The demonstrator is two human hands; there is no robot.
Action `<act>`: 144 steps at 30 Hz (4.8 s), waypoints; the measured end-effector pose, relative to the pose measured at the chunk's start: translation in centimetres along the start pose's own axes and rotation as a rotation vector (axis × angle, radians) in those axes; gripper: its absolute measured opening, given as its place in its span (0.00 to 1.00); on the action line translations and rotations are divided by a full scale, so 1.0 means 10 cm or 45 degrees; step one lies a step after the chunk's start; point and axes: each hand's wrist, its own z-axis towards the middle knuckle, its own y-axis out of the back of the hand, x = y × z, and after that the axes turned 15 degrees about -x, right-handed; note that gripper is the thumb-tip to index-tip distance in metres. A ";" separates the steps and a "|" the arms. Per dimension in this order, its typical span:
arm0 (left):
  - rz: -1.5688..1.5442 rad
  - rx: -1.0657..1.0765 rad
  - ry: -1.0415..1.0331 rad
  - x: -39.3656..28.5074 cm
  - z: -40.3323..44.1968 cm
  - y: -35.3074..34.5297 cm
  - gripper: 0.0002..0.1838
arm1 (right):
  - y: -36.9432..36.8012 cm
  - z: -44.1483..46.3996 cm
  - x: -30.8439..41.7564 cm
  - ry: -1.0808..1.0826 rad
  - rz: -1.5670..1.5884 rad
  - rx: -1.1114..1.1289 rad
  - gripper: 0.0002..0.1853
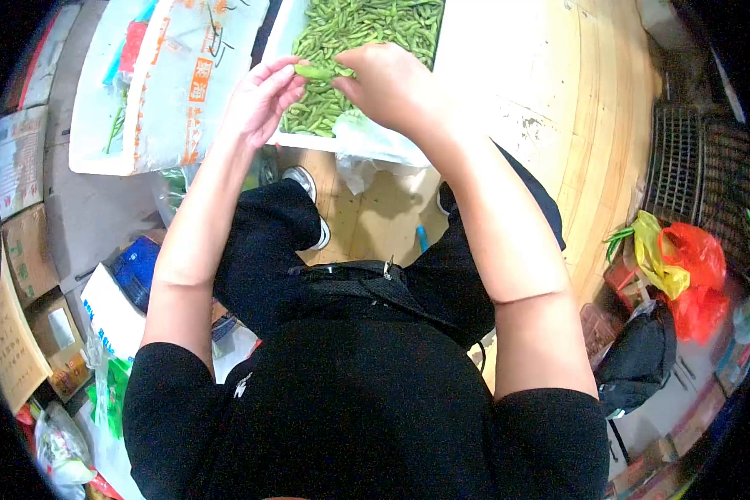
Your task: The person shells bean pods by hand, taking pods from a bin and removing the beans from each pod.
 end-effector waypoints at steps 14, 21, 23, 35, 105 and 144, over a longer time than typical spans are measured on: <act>0.121 0.107 -0.394 0.04 -0.41 -0.03 0.13 | -0.04 -0.05 0.20 -0.038 0.163 0.208 0.08; 0.128 0.053 -0.457 -0.03 -0.45 -0.01 0.11 | -0.11 0.01 0.23 -0.114 0.324 0.101 0.10; 0.252 0.059 -0.461 -0.01 -0.47 0.01 0.08 | -0.15 0.00 0.23 0.002 0.226 0.129 0.10; 0.886 0.344 -0.152 -0.01 -0.32 0.05 0.08 | -0.15 0.11 0.25 0.145 0.079 0.413 0.06; 0.228 -0.073 -0.507 0.12 -0.46 -0.11 0.12 | -0.50 -0.09 0.26 -0.943 1.190 -0.128 0.09; 0.099 0.059 -0.248 0.03 -0.43 -0.05 0.08 | -0.35 0.01 0.16 -1.339 1.686 0.135 0.04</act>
